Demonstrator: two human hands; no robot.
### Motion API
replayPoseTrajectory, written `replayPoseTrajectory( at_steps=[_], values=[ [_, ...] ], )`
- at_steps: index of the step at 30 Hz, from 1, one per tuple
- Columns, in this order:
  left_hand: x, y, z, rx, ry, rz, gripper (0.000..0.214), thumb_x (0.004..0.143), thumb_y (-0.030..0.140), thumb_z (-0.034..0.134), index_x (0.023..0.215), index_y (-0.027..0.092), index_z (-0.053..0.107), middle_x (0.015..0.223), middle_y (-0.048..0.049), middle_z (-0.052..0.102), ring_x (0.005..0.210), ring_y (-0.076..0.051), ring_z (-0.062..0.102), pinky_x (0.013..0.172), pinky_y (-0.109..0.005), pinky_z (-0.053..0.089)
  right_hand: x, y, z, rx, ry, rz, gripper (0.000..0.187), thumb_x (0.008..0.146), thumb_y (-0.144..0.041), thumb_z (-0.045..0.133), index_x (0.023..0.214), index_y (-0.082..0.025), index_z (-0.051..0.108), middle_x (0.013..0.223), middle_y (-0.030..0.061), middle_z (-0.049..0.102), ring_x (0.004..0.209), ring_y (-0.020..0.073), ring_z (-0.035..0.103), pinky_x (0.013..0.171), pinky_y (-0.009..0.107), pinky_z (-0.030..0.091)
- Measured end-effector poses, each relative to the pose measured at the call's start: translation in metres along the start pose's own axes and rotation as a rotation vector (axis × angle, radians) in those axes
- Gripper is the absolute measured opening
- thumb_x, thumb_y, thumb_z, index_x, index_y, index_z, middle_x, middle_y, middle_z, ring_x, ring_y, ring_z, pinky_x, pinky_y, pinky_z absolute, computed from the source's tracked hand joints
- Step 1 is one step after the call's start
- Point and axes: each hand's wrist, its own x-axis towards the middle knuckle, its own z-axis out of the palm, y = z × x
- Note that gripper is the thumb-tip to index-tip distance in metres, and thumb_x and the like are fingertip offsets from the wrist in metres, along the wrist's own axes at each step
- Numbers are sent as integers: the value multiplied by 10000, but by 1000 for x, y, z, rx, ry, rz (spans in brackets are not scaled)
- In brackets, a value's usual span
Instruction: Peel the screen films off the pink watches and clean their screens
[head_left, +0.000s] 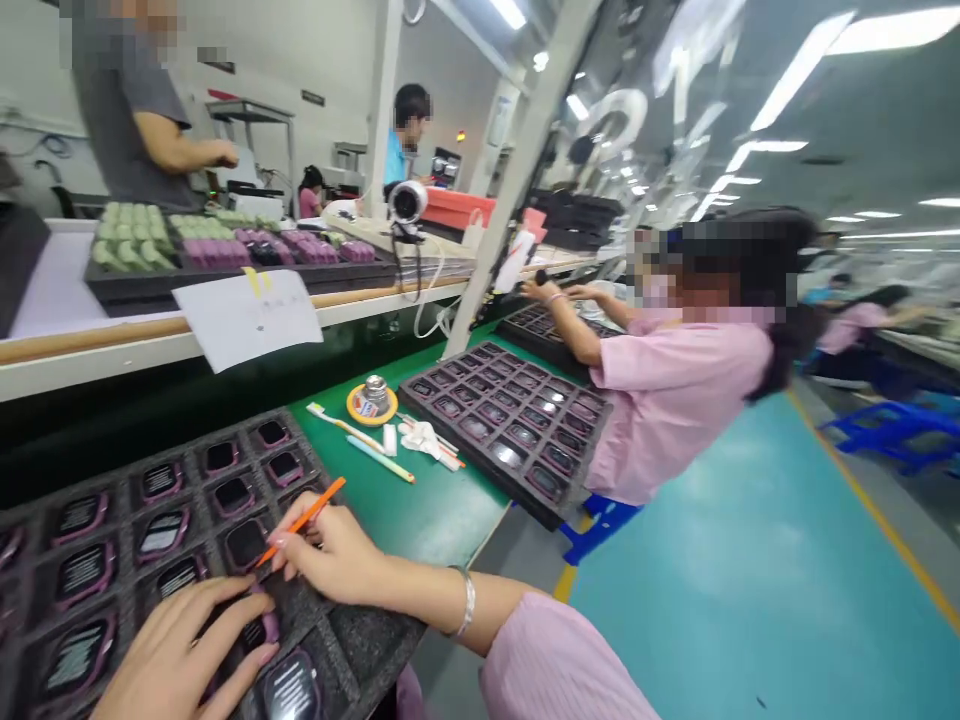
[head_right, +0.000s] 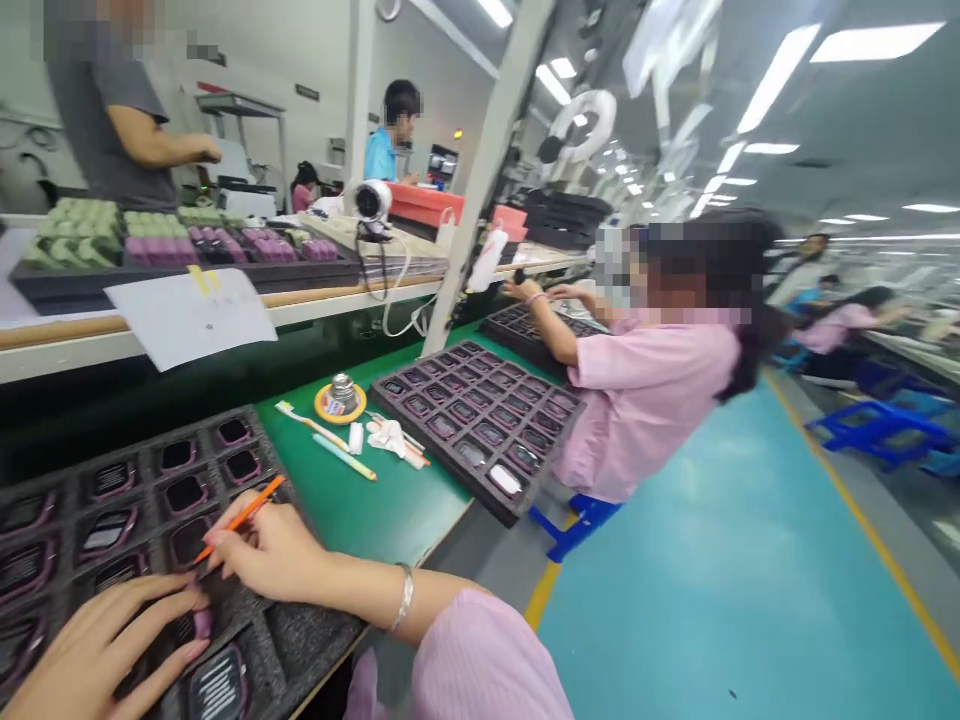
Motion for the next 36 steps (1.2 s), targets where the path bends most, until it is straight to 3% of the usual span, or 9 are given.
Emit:
replayPoseTrajectory(
  at_steps=[4,7,12,15,26,29,31,34,36],
  values=[
    [14,26,-20,-91,-105,-112,124,938,293,582,1031,279,664,1037,-38,682,959,-228,652,862,-359,538,-12,2,1,35,-19,34,283,926,-474,595,854,-227,481,690,-26,617,565,114,605,588,251,528],
    [18,31,-24,-208,-195,-233,149,898,257,648,1044,253,621,1055,-48,664,990,-230,632,873,-385,534,-16,4,-1,56,-78,57,349,945,-557,557,851,-232,473,657,-35,598,562,120,602,579,254,524],
    [17,28,-24,-348,-204,-427,666,709,264,842,1252,216,459,1067,-63,677,1001,-256,637,902,-434,523,-19,5,-2,16,-157,61,351,958,-558,546,857,-224,515,692,-5,632,609,142,625,591,267,521],
    [18,28,-24,-367,-232,-427,704,705,258,846,1280,210,444,1074,-67,674,1017,-266,627,930,-458,502,-20,4,-2,-35,-178,34,314,975,-509,543,856,-218,538,709,4,631,632,149,629,606,273,523],
    [20,27,-25,-353,-281,-394,402,790,328,757,1112,198,556,1032,-66,627,990,-255,568,909,-430,474,-23,-1,-5,-152,-146,-119,216,969,-364,581,816,-214,615,749,24,623,660,163,613,631,288,496],
    [29,28,-29,-313,-313,-379,355,792,362,747,1057,178,599,1039,-87,617,999,-266,561,909,-448,472,-22,-1,-7,-104,-47,-136,234,955,-376,607,785,-215,615,714,17,618,630,158,610,589,274,491],
    [38,31,-27,-276,-318,-334,371,809,389,728,1091,172,621,1111,-119,606,1063,-290,556,937,-475,466,-19,1,-11,-48,103,-144,241,972,-394,578,798,-227,568,682,-8,593,589,141,589,568,261,487],
    [52,38,-11,-261,-314,-190,408,864,431,681,1186,186,630,1297,-172,566,1258,-337,499,1033,-515,432,-14,3,-20,28,341,-149,205,995,-403,535,871,-242,507,659,-42,567,525,116,543,559,250,477],
    [59,42,4,-252,-330,-120,455,885,500,660,1229,203,635,1409,-199,509,1381,-376,411,1093,-563,386,-14,3,-27,55,426,-148,204,980,-418,560,894,-240,511,674,-40,579,521,112,544,567,254,479]
  ],
)
